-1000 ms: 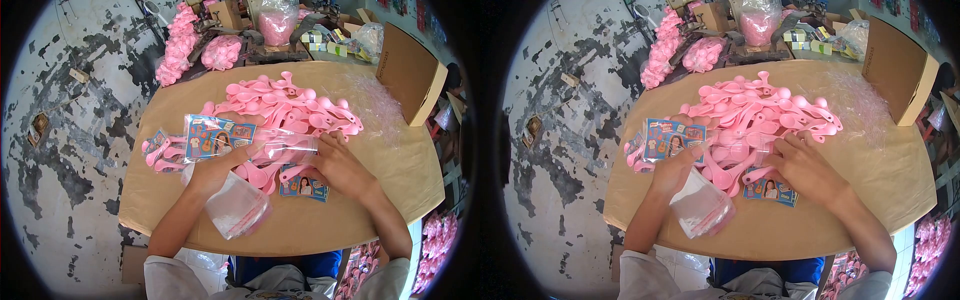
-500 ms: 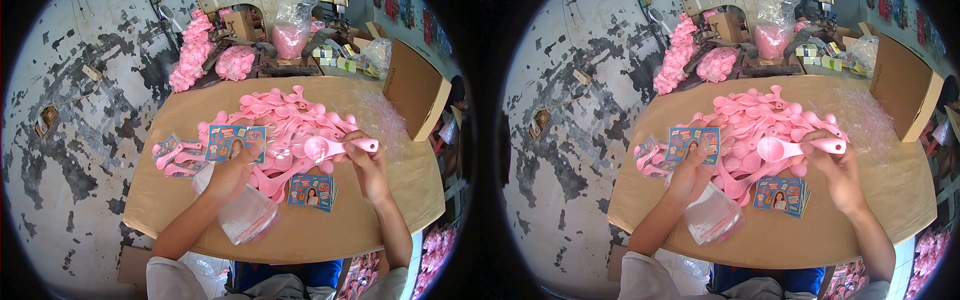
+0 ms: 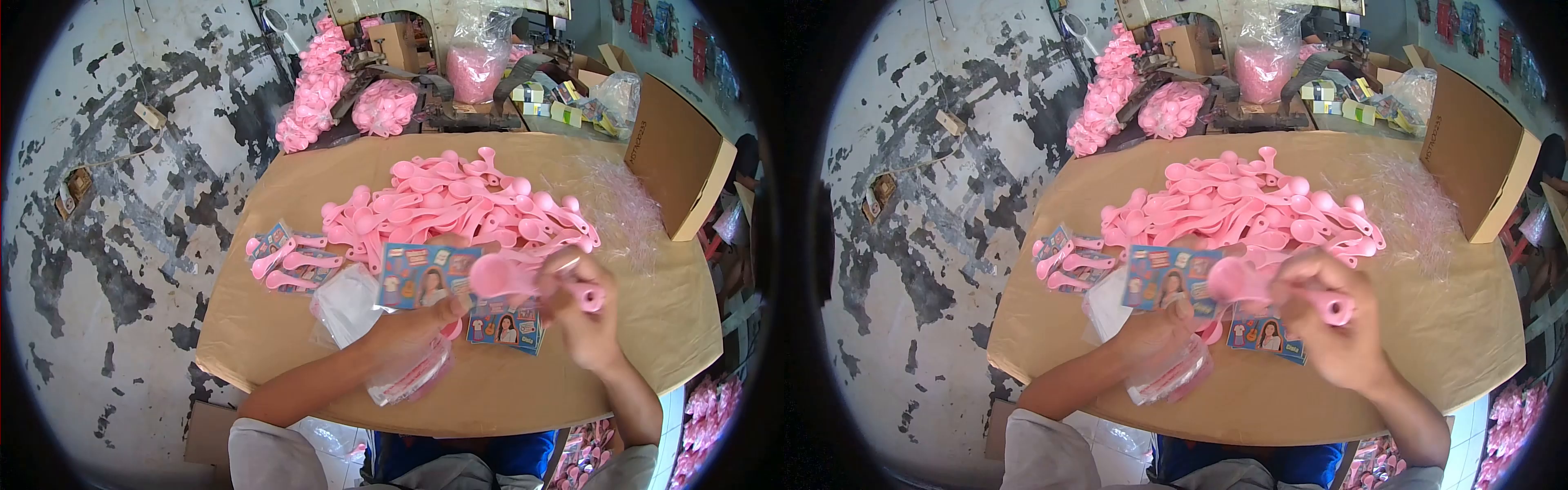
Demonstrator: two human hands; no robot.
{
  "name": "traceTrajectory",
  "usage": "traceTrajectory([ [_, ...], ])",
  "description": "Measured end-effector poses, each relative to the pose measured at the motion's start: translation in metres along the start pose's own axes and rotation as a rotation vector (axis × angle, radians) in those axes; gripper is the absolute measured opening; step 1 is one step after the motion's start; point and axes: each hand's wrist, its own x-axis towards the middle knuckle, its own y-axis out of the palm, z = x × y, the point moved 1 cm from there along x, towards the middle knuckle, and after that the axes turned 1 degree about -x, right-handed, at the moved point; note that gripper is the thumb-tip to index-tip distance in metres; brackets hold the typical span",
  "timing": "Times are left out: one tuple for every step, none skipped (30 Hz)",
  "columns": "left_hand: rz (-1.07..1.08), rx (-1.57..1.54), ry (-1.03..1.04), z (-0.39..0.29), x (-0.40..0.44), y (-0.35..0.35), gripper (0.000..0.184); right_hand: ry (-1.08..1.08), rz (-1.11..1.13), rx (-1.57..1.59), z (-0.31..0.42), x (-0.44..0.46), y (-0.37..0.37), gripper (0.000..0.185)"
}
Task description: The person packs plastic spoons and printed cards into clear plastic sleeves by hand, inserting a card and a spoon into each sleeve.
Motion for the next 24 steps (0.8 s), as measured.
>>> traceTrajectory([
  [-0.063, 0.011, -0.037, 0.0, 0.002, 0.001, 0.053, -0.09, -0.083, -0.068, -0.004, -0.003, -0.009, 0.027],
  [-0.126, 0.021, -0.072, 0.0, 0.004, 0.001, 0.051, -0.146, -0.19, -0.108, -0.003, -0.007, -0.019, 0.03],
  [-0.098, -0.001, -0.032, -0.001, 0.008, -0.005, 0.052, -0.197, -0.3, -0.153, -0.002, -0.011, -0.03, 0.032],
  [-0.069, -0.024, 0.009, 0.0, 0.015, -0.015, 0.052, -0.214, -0.433, -0.17, 0.006, -0.016, -0.038, 0.024],
  [-0.041, -0.049, 0.05, -0.001, 0.019, -0.021, 0.053, -0.26, -0.655, -0.131, 0.007, -0.014, -0.043, 0.026],
  [-0.062, -0.027, 0.058, -0.004, 0.021, -0.022, 0.051, -0.277, -0.702, -0.151, 0.014, -0.016, -0.052, 0.025],
  [-0.083, -0.005, 0.067, -0.007, 0.023, -0.022, 0.05, -0.293, -0.75, -0.173, 0.022, -0.017, -0.062, 0.023],
  [-0.101, 0.016, 0.076, -0.01, 0.023, -0.022, 0.049, -0.308, -0.798, -0.194, 0.029, -0.018, -0.072, 0.021],
  [-0.113, 0.077, 0.074, -0.013, 0.023, -0.022, 0.048, -0.253, -0.701, -0.319, 0.04, -0.018, -0.075, 0.018],
  [-0.127, 0.136, 0.07, -0.015, 0.022, -0.022, 0.047, -0.253, -0.506, -0.495, 0.043, -0.01, -0.069, 0.014],
  [-0.142, 0.194, 0.066, -0.014, 0.021, -0.021, 0.045, -0.249, -0.305, -0.664, 0.045, 0.0, -0.058, 0.012],
  [-0.117, 0.212, 0.062, -0.013, 0.021, -0.02, 0.047, -0.279, -0.272, -0.824, 0.049, 0.009, -0.044, 0.013],
  [-0.088, 0.236, 0.053, -0.013, 0.021, -0.02, 0.049, -0.257, -0.337, -0.756, 0.051, 0.008, -0.045, 0.012],
  [-0.058, 0.259, 0.044, -0.012, 0.02, -0.02, 0.05, -0.233, -0.402, -0.688, 0.056, 0.005, -0.049, 0.012],
  [-0.004, 0.39, 0.059, -0.012, 0.018, -0.016, 0.053, -0.213, -0.459, -0.623, 0.059, 0.003, -0.052, 0.011],
  [0.048, 0.519, 0.077, -0.014, 0.013, -0.008, 0.055, -0.223, -0.479, -0.606, 0.057, 0.001, -0.05, 0.01],
  [0.1, 0.649, 0.093, -0.017, 0.008, 0.001, 0.058, -0.235, -0.499, -0.589, 0.056, -0.001, -0.047, 0.008],
  [0.185, 0.719, 0.136, -0.021, 0.003, 0.012, 0.061, -0.215, -0.461, -0.529, 0.054, 0.0, -0.033, 0.008],
  [0.272, 0.794, 0.178, -0.025, -0.001, 0.025, 0.063, -0.197, -0.428, -0.465, 0.052, 0.001, -0.021, 0.008],
  [0.36, 0.868, 0.217, -0.025, -0.005, 0.032, 0.066, -0.157, -0.306, -0.455, 0.048, 0.001, -0.012, 0.009],
  [0.343, 0.848, 0.235, -0.014, -0.009, 0.035, 0.066, -0.115, -0.181, -0.444, 0.045, 0.0, -0.005, 0.011],
  [0.322, 0.824, 0.252, 0.004, -0.015, 0.038, 0.066, -0.14, -0.147, -0.446, 0.042, 0.001, 0.002, 0.011],
  [0.299, 0.796, 0.27, 0.014, -0.018, 0.038, 0.066, -0.163, -0.11, -0.45, 0.04, 0.002, 0.009, 0.013],
  [0.319, 0.799, 0.134, 0.013, -0.016, 0.034, 0.064, -0.185, -0.07, -0.455, 0.038, 0.002, 0.012, 0.016],
])
